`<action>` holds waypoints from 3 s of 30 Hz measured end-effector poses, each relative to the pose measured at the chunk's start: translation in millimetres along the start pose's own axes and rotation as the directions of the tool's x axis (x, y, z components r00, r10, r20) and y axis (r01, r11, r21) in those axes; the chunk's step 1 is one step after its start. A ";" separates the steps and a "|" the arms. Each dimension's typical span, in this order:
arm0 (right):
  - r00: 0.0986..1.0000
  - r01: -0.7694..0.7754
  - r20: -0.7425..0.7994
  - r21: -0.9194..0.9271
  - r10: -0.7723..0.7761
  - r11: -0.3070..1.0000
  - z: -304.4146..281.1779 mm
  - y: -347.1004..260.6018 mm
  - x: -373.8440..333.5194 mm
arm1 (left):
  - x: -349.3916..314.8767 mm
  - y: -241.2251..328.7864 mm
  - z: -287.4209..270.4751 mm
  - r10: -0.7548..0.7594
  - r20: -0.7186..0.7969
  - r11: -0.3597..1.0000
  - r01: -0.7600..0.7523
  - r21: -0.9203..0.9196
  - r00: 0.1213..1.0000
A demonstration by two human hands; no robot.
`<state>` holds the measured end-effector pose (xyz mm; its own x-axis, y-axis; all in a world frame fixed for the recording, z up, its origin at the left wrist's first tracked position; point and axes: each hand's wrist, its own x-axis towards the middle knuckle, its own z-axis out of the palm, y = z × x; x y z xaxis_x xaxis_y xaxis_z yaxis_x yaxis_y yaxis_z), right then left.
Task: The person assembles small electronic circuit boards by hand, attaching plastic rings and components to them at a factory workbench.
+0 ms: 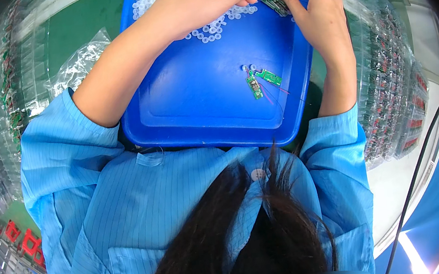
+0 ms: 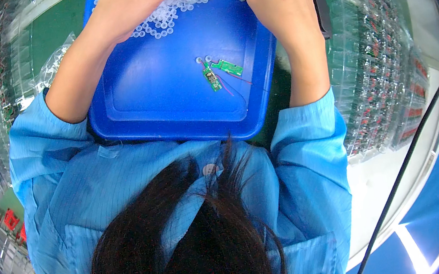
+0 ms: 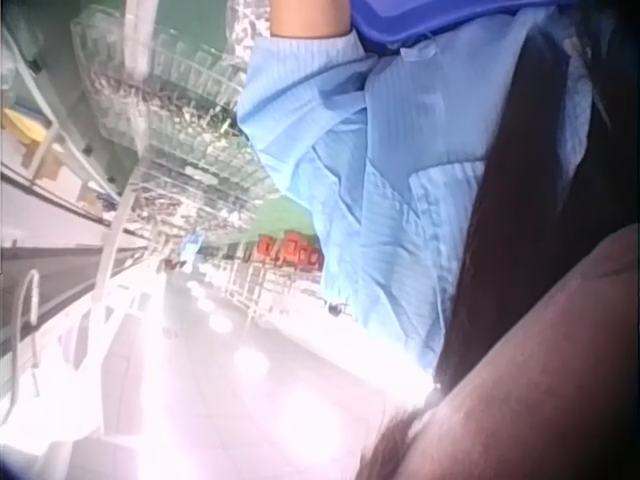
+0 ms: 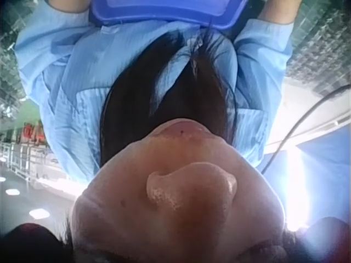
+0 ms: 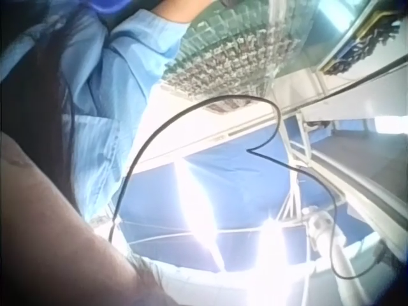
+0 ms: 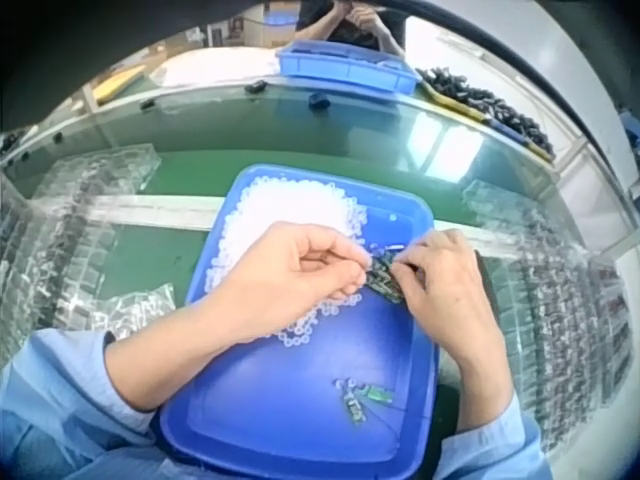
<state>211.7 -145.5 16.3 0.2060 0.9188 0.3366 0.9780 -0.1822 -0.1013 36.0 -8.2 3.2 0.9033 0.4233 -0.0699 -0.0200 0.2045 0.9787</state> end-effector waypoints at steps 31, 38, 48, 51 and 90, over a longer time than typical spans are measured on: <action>0.944 -0.315 0.215 0.806 0.249 0.501 -16.0 -33.3 6.0 | -20.6 21.7 18.4 0.182 -0.207 0.970 -0.141 0.198 0.961; 0.978 -0.060 -0.167 0.357 0.127 0.932 -23.4 -50.9 2.9 | -22.4 18.2 18.3 0.373 -0.078 0.836 -0.299 0.460 0.925; 0.898 -0.361 0.284 0.912 0.335 0.194 -18.7 -41.6 8.1 | -6.1 4.7 -13.2 -0.087 0.067 0.915 0.107 -0.389 0.994; 0.964 -0.169 0.012 0.802 0.267 0.573 -26.5 -48.3 7.9 | -5.1 7.0 -9.9 -0.089 0.071 0.914 0.109 -0.390 0.994; 0.960 -0.187 -0.029 0.669 0.277 0.719 -20.3 -41.9 -1.1 | -15.4 12.6 5.7 0.255 -0.054 0.954 -0.241 0.180 0.966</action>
<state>171.2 -146.0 39.2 0.4696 0.8219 0.3224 0.6435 -0.0686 -0.7624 24.2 -17.2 17.7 0.8438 0.5085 0.1712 -0.1602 -0.0657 0.9849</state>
